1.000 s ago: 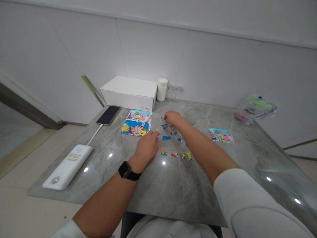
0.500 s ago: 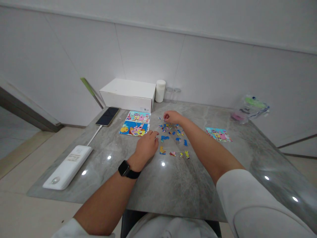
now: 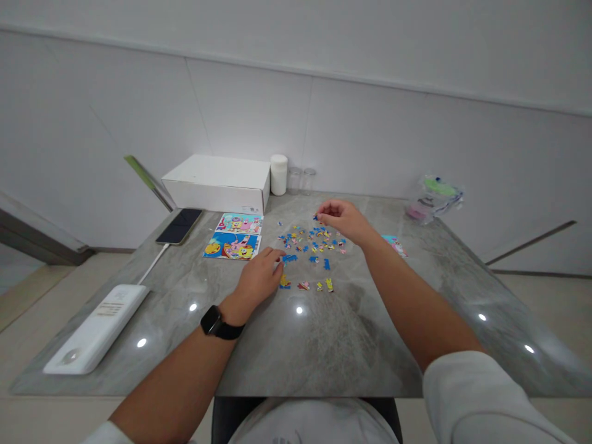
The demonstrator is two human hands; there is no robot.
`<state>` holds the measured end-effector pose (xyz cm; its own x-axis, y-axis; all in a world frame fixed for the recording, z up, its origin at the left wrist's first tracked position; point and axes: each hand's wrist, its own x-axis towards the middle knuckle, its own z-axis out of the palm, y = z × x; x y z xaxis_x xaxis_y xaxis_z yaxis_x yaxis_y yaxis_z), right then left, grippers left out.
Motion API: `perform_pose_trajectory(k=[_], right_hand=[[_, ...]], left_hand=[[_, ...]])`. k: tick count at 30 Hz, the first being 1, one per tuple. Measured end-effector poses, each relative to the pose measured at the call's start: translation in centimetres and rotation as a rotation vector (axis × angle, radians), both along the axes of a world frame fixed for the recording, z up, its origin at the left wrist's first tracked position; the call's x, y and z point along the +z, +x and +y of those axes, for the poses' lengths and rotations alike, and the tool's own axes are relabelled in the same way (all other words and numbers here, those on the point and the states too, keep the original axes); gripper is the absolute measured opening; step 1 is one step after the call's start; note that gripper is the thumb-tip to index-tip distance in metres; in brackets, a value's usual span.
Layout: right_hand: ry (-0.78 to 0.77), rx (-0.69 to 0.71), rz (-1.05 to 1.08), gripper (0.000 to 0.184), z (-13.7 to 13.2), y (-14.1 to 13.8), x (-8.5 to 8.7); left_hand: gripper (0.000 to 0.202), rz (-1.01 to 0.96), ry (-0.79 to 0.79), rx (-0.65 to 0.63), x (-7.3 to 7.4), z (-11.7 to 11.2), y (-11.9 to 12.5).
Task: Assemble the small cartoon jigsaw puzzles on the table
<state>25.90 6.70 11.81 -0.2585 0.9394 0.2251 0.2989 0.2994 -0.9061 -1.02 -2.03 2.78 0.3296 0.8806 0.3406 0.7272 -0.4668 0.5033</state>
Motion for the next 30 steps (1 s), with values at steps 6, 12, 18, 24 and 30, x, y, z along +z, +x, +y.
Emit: perform_pose_trajectory(k=[6, 12, 18, 24, 30], right_hand=[[-0.165, -0.117, 0.123, 0.038, -4.1, 0.5, -3.0], [-0.313, -0.021, 0.116, 0.037, -5.7, -1.9, -5.9], [-0.332, 0.096, 0.001, 0.036, -6.9, -4.2, -7.0], [-0.311, 0.075, 0.073, 0.030, -6.7, -4.2, -6.8], [-0.314, 0.049, 0.179, 0.039, -6.7, -4.2, -6.4]], left_hand=[[0.026, -0.158, -0.027, -0.135, 0.1, -0.8, 0.9], [0.022, -0.347, -0.116, -0.093, 0.5, -0.9, 1.4], [0.023, -0.465, -0.248, -0.062, 0.5, -0.9, 1.7], [0.028, -0.621, -0.382, -0.018, 0.3, -0.5, 1.7], [0.038, -0.897, -0.509, 0.031, 0.7, -0.4, 1.6]])
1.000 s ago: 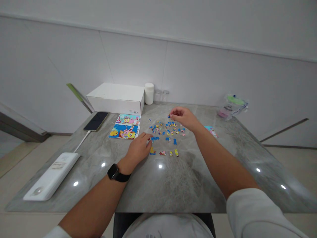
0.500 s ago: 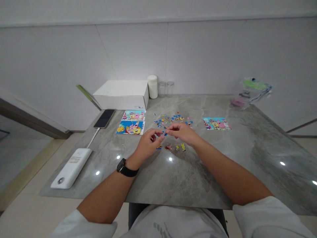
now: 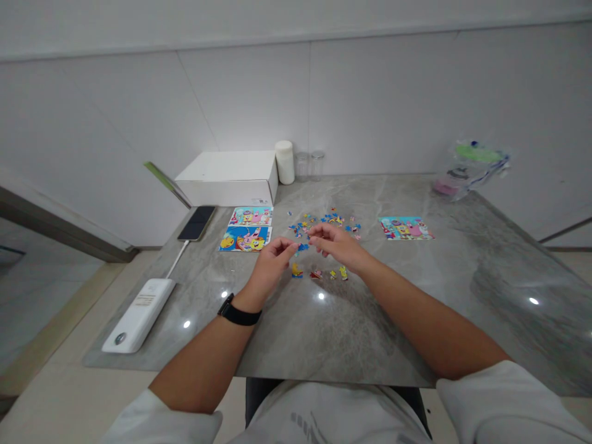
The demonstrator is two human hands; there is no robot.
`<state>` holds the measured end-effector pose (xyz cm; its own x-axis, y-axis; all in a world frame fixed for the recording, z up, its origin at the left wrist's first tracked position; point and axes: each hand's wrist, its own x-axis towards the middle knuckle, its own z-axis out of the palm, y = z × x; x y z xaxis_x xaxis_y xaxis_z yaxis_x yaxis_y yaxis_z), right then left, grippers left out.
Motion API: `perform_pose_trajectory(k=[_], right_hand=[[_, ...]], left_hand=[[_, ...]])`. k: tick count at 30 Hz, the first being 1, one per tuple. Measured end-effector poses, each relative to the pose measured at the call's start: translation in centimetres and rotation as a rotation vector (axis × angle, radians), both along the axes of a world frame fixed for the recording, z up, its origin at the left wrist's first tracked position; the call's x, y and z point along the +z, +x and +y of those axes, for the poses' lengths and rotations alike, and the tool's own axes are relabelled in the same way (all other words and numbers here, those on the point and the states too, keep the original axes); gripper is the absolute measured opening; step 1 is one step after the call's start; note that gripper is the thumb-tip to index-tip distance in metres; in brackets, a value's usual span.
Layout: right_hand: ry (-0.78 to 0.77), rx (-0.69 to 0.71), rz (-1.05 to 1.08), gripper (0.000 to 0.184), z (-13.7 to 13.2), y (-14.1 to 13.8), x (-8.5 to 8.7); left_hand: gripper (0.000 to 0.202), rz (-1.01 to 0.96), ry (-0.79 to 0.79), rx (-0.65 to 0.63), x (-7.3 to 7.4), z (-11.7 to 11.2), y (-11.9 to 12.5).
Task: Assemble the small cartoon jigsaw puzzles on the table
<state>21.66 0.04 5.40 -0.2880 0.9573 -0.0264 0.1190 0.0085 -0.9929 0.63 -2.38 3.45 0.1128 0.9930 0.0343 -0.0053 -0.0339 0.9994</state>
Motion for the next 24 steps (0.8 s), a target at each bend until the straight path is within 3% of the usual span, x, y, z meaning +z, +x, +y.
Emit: perform_pose_trajectory(k=[3, 9, 19, 21, 24], right_hand=[[0.013, 0.070, 0.019, 0.044, -0.4, -0.8, -0.3], [0.087, 0.090, 0.063, 0.032, -0.8, -1.7, -0.5], [0.214, 0.061, -0.123, 0.017, 0.3, -0.8, -0.9], [0.252, 0.074, -0.184, 0.013, 0.6, 0.0, -0.3], [0.318, 0.033, -0.258, 0.012, 1.4, 2.2, 1.1]], left_hand=[[0.041, -0.046, -0.004, 0.016, 0.1, -0.1, 0.2], [0.040, -0.022, -0.002, -0.011, 0.2, -0.3, 0.4], [0.034, 0.225, 0.161, -0.068, -1.4, 0.6, 0.2], [0.031, 0.315, 0.219, -0.076, -1.2, 1.0, 0.3], [0.026, 0.496, 0.325, -0.133, 0.4, 1.6, 0.5]])
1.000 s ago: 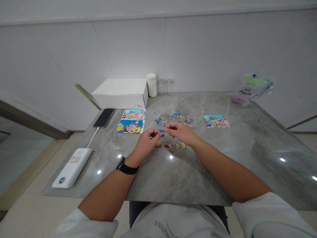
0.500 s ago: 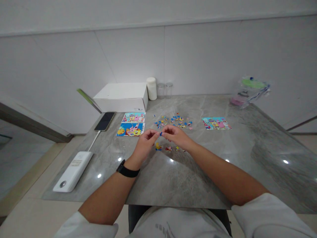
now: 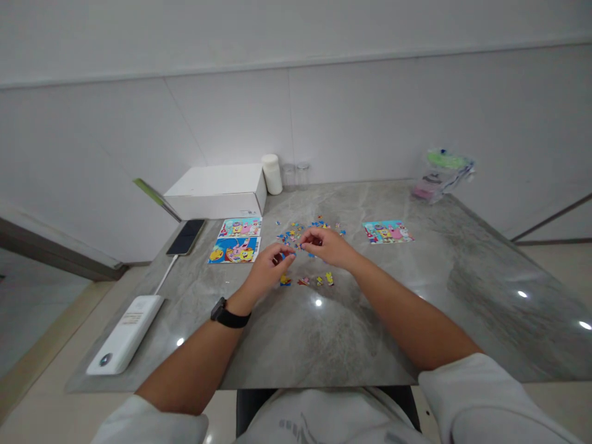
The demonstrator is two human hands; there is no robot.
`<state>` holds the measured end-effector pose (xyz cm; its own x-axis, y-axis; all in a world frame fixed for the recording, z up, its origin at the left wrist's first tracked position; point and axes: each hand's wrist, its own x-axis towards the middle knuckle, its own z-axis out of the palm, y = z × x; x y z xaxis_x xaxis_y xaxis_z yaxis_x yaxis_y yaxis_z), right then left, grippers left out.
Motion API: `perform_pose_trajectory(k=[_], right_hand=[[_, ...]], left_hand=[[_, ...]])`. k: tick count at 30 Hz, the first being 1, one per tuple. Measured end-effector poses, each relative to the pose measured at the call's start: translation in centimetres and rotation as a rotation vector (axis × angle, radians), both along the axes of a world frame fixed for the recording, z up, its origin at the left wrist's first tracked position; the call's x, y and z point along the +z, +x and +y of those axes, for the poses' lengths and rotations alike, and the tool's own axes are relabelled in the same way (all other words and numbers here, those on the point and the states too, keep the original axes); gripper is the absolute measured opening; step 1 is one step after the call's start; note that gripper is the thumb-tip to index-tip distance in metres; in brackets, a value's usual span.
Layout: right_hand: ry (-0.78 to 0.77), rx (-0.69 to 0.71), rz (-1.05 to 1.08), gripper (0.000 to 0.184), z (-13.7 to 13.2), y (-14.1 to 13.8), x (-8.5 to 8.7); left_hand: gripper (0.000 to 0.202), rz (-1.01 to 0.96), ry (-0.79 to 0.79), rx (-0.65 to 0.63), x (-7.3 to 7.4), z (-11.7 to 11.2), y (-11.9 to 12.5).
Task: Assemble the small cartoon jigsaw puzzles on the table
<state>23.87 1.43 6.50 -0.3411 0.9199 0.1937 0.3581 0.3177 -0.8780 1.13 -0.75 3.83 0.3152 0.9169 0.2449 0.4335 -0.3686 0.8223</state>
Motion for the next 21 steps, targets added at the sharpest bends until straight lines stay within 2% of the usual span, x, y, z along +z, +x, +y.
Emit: perform_pose_trajectory(k=[4, 7, 10, 14, 17, 21], right_hand=[[0.056, -0.123, -0.043, 0.014, 1.2, 4.0, 1.7], [0.063, -0.186, -0.100, 0.012, 2.0, 6.2, 2.1], [0.032, -0.209, -0.180, 0.008, 2.6, 7.0, 1.4], [-0.043, -0.182, -0.325, 0.005, 2.9, 6.4, -0.6], [-0.034, -0.154, -0.431, 0.007, 2.9, 5.5, -2.1], [-0.035, -0.158, -0.462, 0.006, 3.2, 4.8, -3.3]], left_hand=[[0.022, 0.241, 0.153, -0.102, 2.9, 1.0, 0.6], [0.022, 0.366, 0.271, -0.172, 3.6, 2.1, 1.6], [0.022, 0.489, 0.335, -0.231, 2.6, 2.7, 3.2], [0.024, 0.635, 0.382, -0.257, 0.4, 2.3, 4.9], [0.025, 0.660, 0.384, -0.274, -0.8, 1.9, 5.2], [0.026, 0.642, 0.370, -0.301, -1.5, 1.8, 4.8]])
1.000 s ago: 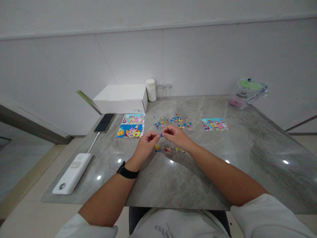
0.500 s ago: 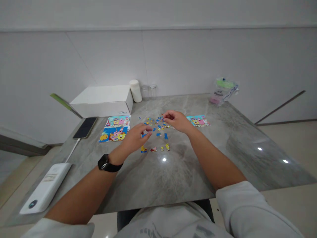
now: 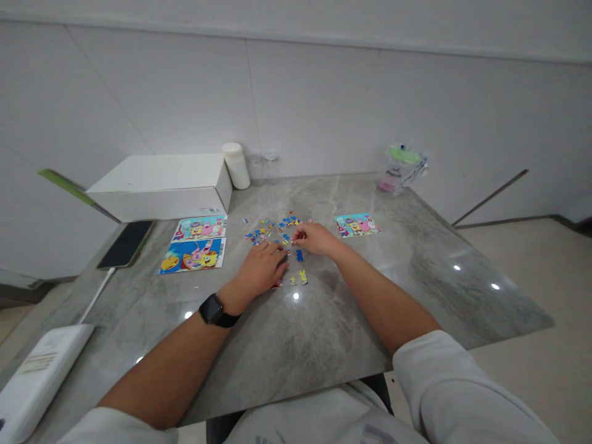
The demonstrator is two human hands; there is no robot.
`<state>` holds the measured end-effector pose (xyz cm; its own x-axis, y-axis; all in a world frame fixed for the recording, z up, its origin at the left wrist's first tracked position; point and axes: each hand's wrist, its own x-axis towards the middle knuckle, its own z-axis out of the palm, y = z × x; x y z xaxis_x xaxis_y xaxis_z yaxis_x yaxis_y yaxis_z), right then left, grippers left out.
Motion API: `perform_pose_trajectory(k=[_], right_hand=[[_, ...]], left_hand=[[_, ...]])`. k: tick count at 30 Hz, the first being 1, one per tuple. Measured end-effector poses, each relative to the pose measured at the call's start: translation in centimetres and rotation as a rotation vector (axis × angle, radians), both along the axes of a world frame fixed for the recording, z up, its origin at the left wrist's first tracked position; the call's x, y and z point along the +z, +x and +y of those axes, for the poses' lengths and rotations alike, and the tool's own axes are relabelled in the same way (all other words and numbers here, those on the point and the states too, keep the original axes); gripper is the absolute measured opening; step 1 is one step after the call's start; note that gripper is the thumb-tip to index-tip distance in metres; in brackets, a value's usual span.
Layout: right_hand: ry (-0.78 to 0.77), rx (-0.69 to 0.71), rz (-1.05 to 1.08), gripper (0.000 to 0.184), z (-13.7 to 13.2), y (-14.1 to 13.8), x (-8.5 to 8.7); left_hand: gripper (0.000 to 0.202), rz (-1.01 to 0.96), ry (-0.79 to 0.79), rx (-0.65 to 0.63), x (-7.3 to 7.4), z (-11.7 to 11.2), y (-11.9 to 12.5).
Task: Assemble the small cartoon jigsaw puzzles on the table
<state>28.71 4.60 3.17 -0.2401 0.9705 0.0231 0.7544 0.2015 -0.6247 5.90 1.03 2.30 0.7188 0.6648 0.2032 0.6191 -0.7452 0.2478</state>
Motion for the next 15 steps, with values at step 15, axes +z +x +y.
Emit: perform_pose_trajectory(k=[15], right_hand=[[-0.200, -0.022, -0.031, 0.004, 0.6, -0.6, -1.7]], left_hand=[[0.028, 0.083, 0.014, -0.023, -0.2, -0.4, 0.3]])
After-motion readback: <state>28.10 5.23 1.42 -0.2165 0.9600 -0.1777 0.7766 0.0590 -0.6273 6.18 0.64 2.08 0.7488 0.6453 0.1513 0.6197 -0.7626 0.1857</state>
